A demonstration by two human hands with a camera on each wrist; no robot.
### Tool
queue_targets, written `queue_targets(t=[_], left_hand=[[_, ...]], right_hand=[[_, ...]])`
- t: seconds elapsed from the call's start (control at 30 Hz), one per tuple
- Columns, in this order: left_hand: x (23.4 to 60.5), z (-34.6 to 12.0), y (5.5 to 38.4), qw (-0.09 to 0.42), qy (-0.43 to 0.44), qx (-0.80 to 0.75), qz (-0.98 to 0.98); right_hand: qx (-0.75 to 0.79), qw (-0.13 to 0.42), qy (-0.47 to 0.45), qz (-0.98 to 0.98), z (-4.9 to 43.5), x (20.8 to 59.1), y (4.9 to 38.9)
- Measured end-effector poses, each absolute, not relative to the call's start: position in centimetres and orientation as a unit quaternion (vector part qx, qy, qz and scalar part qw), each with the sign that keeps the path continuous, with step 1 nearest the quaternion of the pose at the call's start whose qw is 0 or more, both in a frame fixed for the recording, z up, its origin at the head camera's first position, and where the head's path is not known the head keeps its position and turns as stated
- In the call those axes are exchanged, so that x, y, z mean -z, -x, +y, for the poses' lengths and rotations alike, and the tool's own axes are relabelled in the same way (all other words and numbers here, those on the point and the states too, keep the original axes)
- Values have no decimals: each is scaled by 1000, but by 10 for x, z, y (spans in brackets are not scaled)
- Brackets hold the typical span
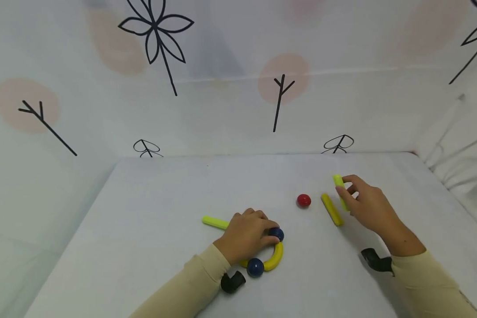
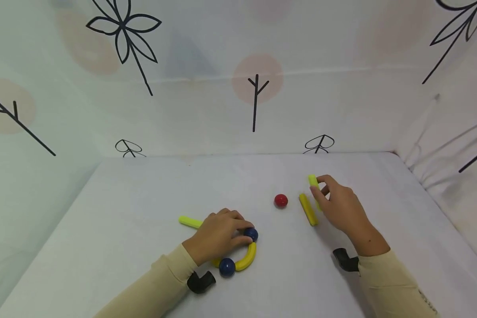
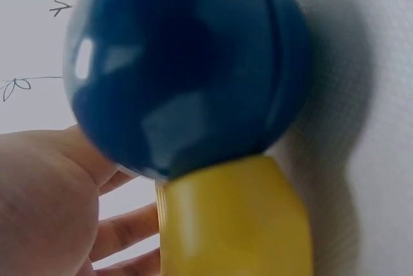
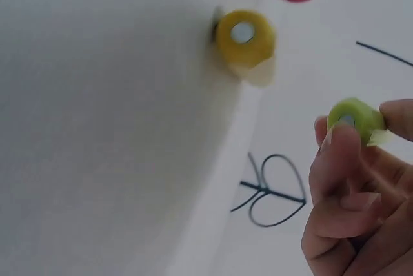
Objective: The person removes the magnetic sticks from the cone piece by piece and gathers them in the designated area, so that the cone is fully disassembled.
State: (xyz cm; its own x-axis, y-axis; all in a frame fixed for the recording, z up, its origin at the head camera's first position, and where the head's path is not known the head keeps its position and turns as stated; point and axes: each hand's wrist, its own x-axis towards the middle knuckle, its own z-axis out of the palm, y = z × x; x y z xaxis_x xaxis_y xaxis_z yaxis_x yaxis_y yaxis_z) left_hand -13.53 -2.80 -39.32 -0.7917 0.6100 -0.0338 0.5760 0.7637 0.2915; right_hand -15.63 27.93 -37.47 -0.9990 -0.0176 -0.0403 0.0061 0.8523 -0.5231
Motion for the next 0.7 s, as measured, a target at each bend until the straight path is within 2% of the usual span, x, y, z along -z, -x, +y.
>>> queue_targets(t=[0.2,0.33,0.47,0.7], left_hand=[[395,-28,135,62,-316,-137,937],[395,-28,135,59,-315,-136,937],[395,-28,135,60,-314,-136,938],[396,-28,136,58,-313,-134,938]], right_hand=[[274,47,-33,960,297,387,165],[271,90,-45,957,306,393,169],[265,128,-35,955,310,398,171],[266,162,-18,950,304,400,170]])
